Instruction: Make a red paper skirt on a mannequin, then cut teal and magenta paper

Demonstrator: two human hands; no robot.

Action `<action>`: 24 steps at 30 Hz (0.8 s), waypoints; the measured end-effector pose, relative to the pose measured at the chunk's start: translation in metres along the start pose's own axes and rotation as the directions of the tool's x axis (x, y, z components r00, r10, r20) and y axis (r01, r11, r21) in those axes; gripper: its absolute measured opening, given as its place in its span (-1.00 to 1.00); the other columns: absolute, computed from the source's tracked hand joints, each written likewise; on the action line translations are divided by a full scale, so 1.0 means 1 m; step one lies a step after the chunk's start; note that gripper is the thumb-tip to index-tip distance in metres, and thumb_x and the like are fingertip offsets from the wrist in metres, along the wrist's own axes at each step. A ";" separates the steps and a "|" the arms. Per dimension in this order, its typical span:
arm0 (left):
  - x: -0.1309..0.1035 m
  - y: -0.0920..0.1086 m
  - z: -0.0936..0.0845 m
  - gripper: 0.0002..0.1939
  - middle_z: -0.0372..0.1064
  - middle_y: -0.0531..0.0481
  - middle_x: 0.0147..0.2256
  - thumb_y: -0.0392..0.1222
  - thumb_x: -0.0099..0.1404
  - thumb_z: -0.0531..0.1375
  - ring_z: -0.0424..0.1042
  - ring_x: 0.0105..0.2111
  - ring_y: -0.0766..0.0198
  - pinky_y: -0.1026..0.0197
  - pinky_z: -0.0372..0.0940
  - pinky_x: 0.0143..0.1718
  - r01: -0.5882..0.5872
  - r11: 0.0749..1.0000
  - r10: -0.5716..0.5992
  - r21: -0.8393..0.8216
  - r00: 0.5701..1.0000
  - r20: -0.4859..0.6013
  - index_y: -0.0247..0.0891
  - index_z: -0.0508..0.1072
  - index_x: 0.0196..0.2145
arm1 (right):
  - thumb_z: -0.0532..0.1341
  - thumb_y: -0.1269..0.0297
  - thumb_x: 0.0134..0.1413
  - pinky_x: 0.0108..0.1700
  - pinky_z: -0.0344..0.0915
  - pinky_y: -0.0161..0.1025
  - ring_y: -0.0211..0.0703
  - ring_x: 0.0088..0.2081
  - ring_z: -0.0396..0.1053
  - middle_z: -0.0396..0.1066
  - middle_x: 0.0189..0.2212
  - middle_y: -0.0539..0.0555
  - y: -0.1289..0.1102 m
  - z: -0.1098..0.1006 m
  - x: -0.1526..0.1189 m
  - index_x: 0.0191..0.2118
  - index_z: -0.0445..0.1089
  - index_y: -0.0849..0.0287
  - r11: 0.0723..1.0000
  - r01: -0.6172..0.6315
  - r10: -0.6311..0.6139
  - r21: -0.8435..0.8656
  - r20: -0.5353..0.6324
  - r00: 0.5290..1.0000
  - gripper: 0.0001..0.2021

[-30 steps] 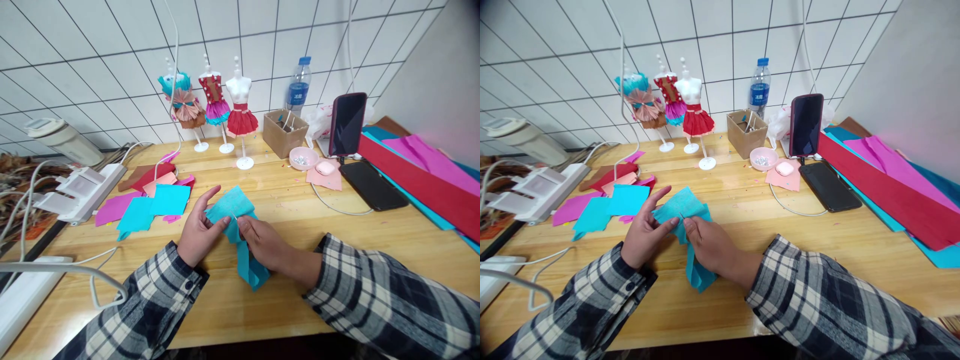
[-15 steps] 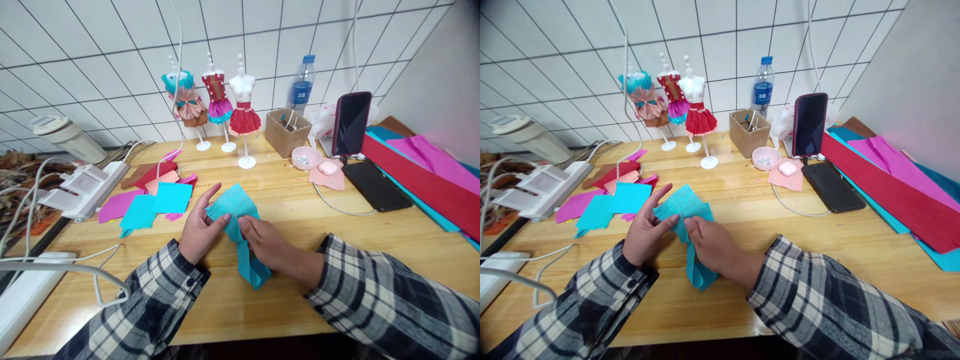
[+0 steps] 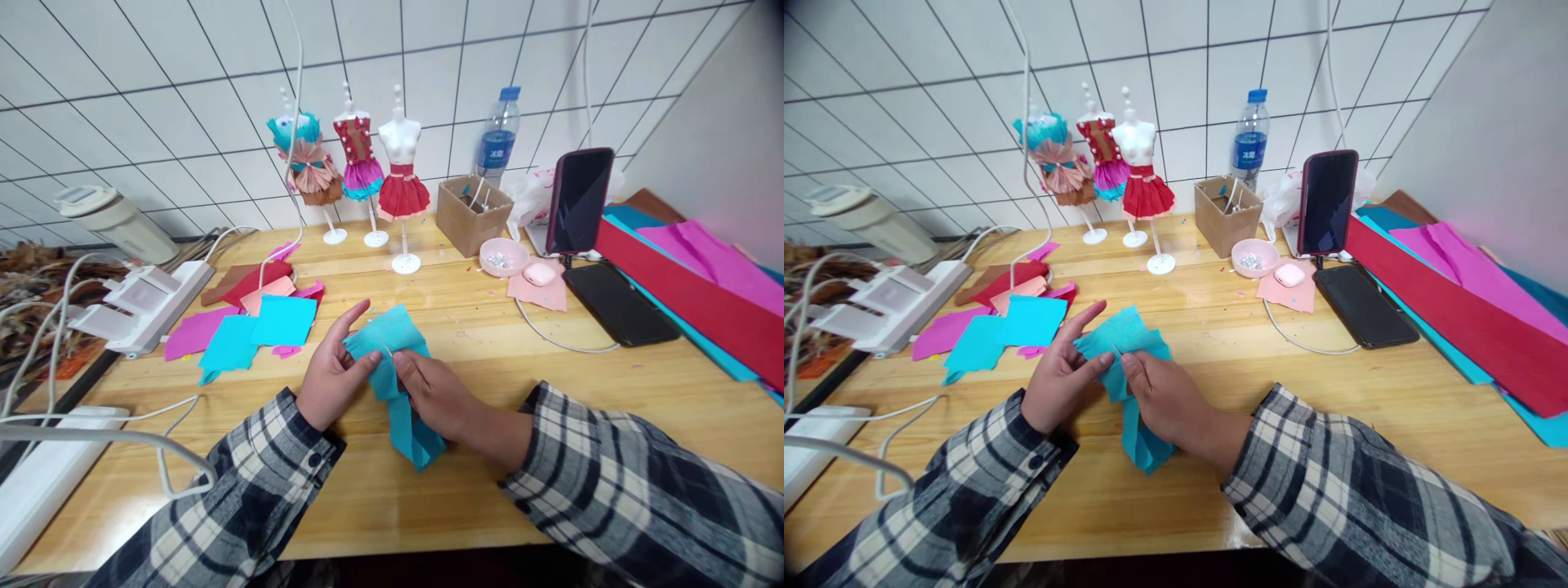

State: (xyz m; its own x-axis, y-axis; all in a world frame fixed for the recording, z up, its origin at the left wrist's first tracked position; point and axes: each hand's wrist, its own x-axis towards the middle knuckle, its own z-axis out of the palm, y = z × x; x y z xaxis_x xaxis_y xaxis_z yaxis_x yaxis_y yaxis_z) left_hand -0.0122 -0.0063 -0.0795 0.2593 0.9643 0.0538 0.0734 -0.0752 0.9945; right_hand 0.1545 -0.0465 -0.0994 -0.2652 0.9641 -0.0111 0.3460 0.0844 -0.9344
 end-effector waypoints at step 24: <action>0.001 -0.002 0.002 -0.30 0.30 0.11 -0.43 -0.12 0.15 0.35 0.28 -0.48 0.39 0.34 0.19 -0.47 0.042 0.994 -0.044 -0.105 0.999 -0.020 -0.21 0.19 0.19 | -0.21 -0.10 0.34 -0.43 0.14 -0.28 -0.21 -0.48 0.26 0.28 -0.53 -0.02 -0.001 0.003 -0.001 -0.41 0.18 0.10 0.998 -0.056 0.056 -0.030 -0.013 0.998 -0.53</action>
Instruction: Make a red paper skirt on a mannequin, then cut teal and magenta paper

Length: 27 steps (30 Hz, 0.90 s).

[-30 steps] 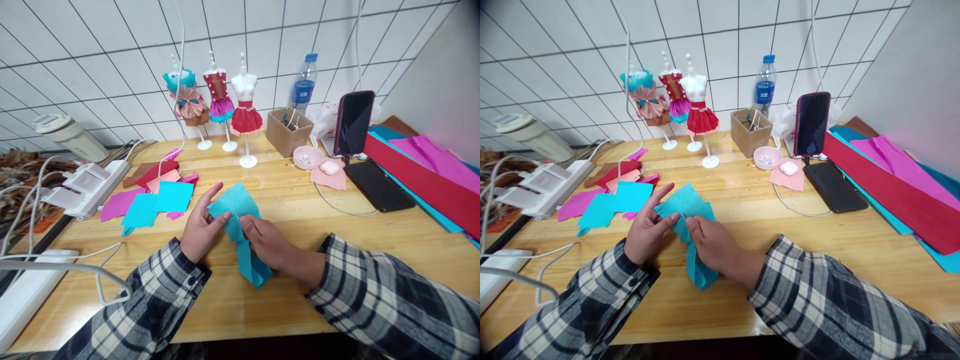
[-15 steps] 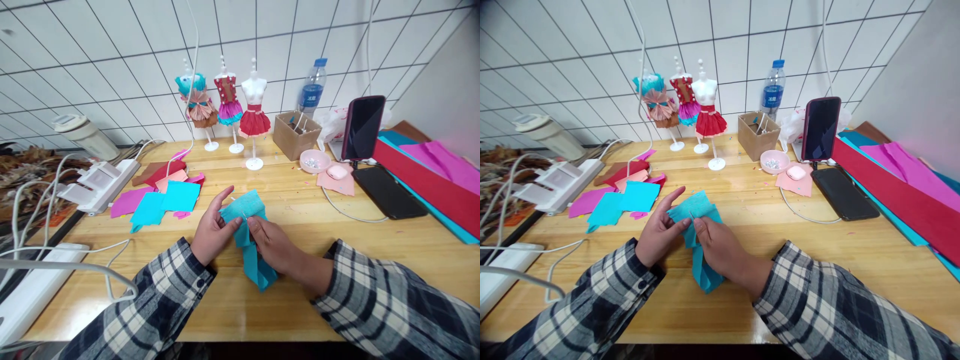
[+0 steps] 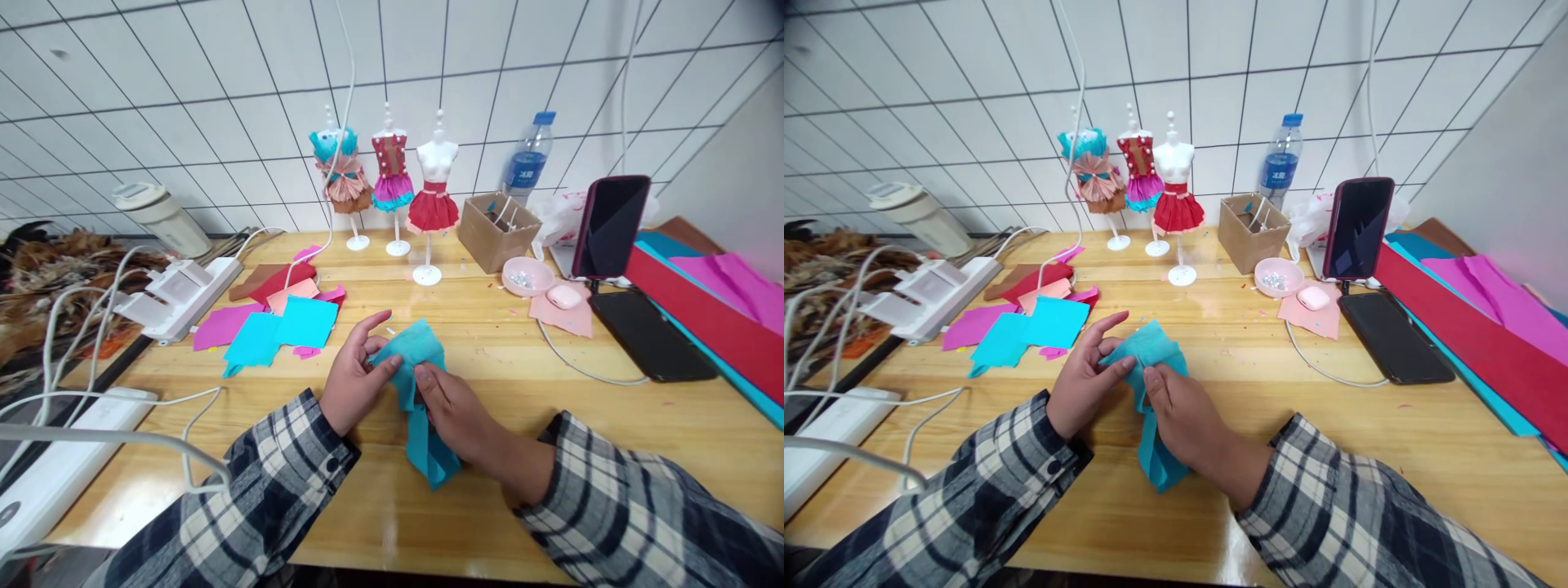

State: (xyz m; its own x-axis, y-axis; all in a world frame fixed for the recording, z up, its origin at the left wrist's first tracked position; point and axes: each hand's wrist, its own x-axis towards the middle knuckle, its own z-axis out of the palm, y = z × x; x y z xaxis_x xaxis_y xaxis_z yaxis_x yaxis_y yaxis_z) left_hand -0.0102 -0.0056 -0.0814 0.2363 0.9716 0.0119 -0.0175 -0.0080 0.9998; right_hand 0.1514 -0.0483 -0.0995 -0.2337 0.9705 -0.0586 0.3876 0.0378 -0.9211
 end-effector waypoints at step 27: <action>-0.001 0.001 -0.001 -0.41 0.27 0.15 -0.47 -0.14 0.19 0.31 0.24 -0.52 0.40 0.33 0.14 -0.48 -0.034 0.999 0.034 -0.003 0.999 -0.009 -0.21 0.24 0.14 | -0.20 -0.12 0.33 -0.46 0.11 -0.28 -0.25 -0.56 0.20 0.24 -0.60 -0.07 0.000 -0.003 -0.001 -0.39 0.22 0.10 1.000 -0.009 0.009 0.010 0.052 0.999 -0.51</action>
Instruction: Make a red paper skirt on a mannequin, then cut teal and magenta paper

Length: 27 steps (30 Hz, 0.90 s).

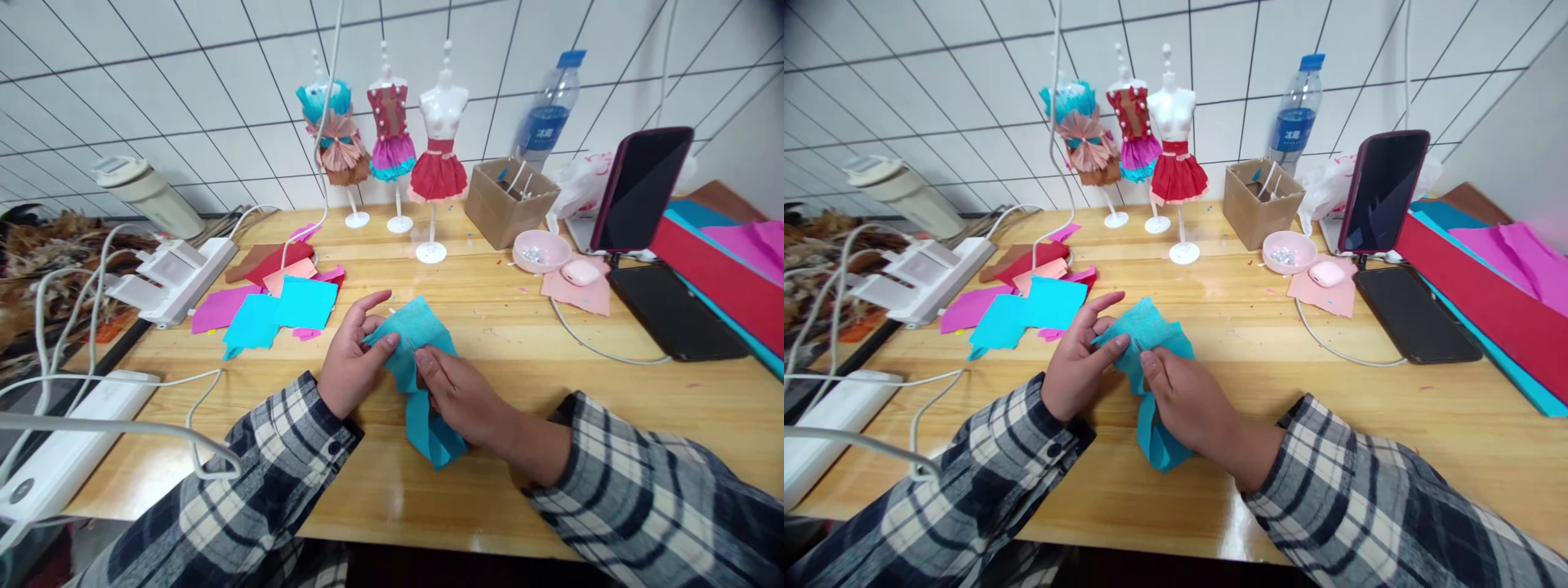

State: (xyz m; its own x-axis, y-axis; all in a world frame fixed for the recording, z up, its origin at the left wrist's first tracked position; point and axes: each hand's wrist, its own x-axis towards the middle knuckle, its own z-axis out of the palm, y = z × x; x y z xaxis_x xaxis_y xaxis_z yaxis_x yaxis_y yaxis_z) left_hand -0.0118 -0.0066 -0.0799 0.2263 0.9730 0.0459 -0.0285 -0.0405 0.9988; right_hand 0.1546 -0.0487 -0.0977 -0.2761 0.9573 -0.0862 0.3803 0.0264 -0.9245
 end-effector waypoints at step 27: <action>-0.001 -0.005 0.001 -0.25 0.34 0.11 -0.40 -0.16 0.18 0.33 0.28 -0.48 0.40 0.34 0.12 -0.50 0.025 0.999 -0.027 0.040 0.999 0.041 -0.16 0.12 0.25 | -0.17 -0.10 0.33 -0.46 0.14 -0.32 -0.27 -0.53 0.20 0.28 -0.52 -0.04 0.004 0.001 -0.001 -0.39 0.20 0.10 1.000 -0.005 0.006 0.020 -0.024 1.000 -0.54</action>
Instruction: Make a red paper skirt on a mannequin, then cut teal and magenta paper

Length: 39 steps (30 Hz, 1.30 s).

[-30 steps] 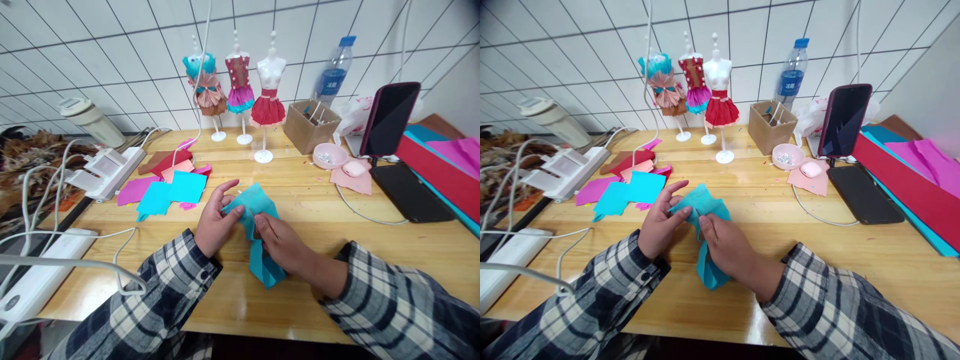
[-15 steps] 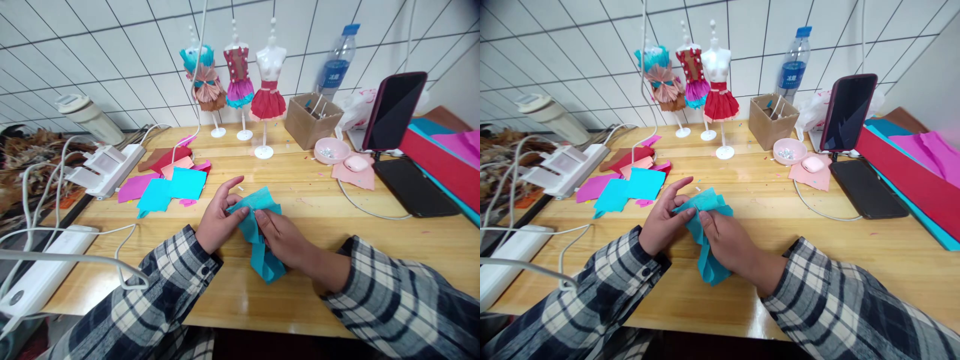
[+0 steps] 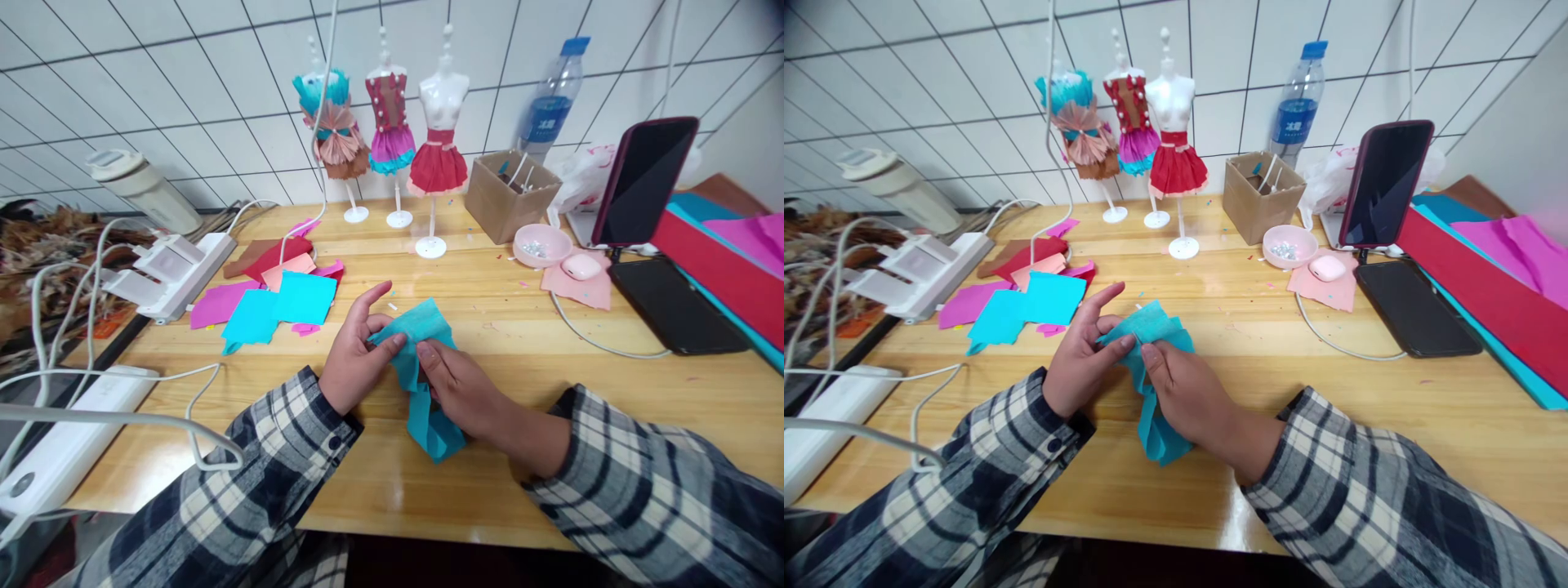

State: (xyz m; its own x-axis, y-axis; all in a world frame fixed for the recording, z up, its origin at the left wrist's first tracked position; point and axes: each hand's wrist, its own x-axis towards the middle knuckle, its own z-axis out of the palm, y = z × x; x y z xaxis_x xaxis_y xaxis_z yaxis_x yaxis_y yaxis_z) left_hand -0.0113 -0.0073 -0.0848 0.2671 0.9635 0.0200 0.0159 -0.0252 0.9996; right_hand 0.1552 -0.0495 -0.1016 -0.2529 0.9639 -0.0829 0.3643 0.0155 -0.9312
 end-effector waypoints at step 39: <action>-0.001 0.003 0.002 -0.41 0.31 0.12 -0.41 -0.15 0.22 0.29 0.23 -0.50 0.42 0.35 0.12 -0.49 0.017 0.999 -0.017 -0.031 1.000 -0.007 -0.19 0.20 0.16 | -0.19 -0.13 0.32 -0.48 0.12 -0.31 -0.27 -0.58 0.22 0.24 -0.59 -0.07 -0.002 -0.001 0.002 -0.41 0.20 0.11 1.000 0.001 -0.001 0.012 0.027 1.000 -0.51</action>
State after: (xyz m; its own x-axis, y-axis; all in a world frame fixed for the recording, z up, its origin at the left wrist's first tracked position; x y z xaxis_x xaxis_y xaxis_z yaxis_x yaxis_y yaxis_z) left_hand -0.0094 -0.0084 -0.0821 0.2599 0.9656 0.0029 -0.0092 -0.0005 1.0000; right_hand 0.1550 -0.0473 -0.0997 -0.2776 0.9563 -0.0917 0.3535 0.0129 -0.9354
